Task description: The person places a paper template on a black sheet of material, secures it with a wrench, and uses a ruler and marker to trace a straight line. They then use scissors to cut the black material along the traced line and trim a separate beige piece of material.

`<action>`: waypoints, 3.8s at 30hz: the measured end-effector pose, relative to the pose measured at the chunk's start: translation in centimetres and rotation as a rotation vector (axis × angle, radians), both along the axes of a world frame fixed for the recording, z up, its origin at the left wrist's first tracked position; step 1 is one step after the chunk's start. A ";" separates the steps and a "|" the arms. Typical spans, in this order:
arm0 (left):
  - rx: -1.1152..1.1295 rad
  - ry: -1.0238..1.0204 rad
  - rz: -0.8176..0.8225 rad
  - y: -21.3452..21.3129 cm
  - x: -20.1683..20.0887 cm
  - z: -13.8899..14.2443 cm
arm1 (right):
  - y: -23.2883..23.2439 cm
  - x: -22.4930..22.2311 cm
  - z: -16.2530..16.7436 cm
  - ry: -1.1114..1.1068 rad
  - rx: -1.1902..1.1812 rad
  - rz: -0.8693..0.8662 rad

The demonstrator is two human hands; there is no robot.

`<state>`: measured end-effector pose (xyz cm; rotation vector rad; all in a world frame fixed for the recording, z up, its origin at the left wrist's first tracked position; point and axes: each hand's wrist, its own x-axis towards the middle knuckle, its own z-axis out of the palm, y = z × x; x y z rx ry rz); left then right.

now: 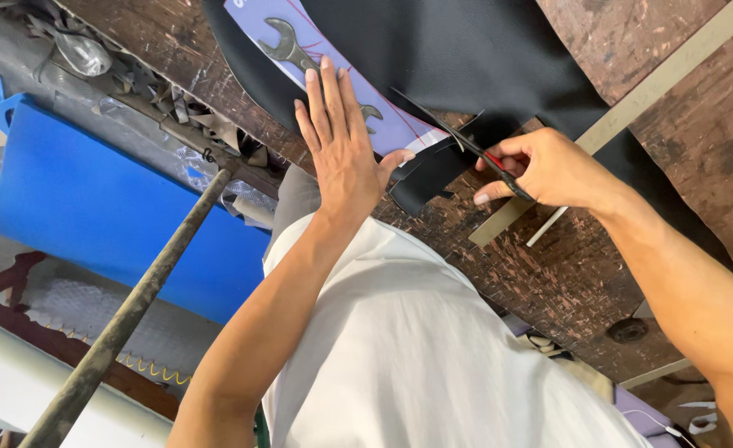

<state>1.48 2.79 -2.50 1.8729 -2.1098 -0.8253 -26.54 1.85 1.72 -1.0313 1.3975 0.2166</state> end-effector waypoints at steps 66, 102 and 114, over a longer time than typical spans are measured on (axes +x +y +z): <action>-0.228 0.010 -0.064 -4.3 6.2 0.7 | 0.7 6.6 -0.4 0.021 -0.054 -0.126; -0.159 0.020 -0.102 -9.5 9.9 -0.6 | -1.5 10.5 0.3 -0.026 -0.082 -0.200; -0.166 0.013 -0.111 -9.5 10.1 -0.5 | -2.3 11.9 1.0 -0.010 -0.061 -0.243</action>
